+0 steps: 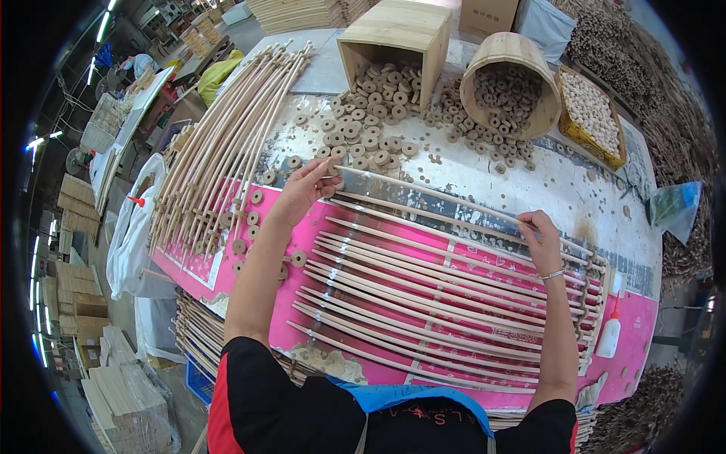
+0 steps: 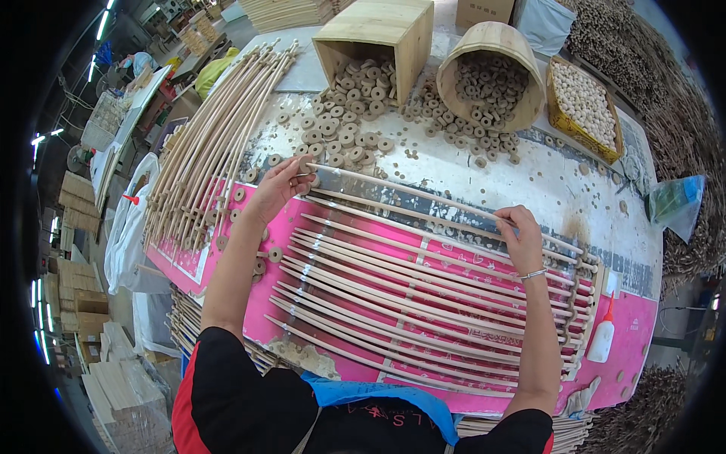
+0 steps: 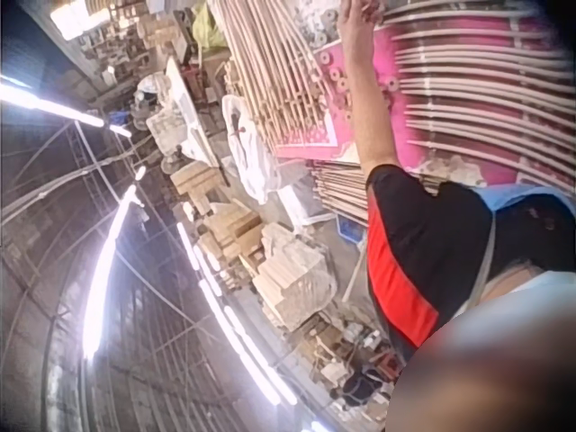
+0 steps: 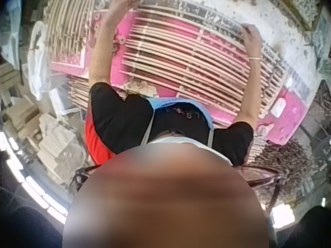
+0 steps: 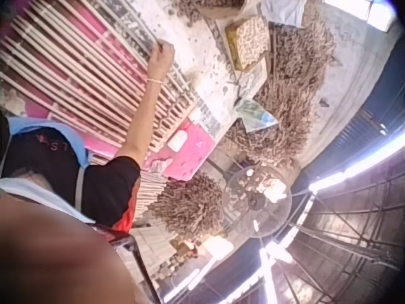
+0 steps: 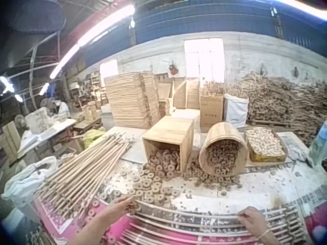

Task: Assembling wooden racks by sliding small wooden rings onto rods and applying glue for securement.

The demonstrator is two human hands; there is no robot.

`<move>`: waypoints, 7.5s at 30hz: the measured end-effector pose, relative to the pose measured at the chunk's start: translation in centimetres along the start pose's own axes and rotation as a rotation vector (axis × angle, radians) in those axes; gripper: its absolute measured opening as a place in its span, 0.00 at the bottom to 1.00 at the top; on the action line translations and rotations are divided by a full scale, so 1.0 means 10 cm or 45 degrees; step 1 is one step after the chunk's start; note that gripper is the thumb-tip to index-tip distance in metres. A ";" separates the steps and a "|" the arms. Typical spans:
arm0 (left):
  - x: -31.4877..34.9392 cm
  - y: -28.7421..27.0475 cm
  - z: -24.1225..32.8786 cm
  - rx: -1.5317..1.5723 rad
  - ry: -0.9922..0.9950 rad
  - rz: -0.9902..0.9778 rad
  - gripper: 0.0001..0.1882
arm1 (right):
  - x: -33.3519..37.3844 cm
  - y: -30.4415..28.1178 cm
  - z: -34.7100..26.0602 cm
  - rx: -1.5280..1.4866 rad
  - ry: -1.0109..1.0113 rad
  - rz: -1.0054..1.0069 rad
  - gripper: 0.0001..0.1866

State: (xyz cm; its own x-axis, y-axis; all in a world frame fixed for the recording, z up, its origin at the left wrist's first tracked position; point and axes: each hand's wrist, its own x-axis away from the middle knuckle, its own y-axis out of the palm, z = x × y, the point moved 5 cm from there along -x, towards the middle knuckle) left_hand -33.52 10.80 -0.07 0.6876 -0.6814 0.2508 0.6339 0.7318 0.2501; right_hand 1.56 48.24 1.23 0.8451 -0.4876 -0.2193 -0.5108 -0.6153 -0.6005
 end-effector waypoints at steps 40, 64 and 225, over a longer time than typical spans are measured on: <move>-0.18 0.65 0.09 -1.449 0.403 0.298 0.24 | 0.05 -0.03 0.30 0.207 -0.074 0.037 0.07; -0.17 0.79 0.01 -1.754 0.807 -0.029 0.20 | -0.05 0.13 0.16 0.176 0.022 -0.013 0.06; 0.43 0.47 0.24 -1.352 0.631 -0.082 0.28 | -0.06 0.95 -1.81 0.242 -0.410 0.003 0.27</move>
State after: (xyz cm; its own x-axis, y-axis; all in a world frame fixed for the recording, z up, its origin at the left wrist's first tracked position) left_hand -28.46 11.31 4.45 0.5575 -0.8095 -0.1839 0.4889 0.4992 -0.7153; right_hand -6.63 31.53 9.57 0.8658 -0.2506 -0.4331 -0.4998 -0.4737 -0.7251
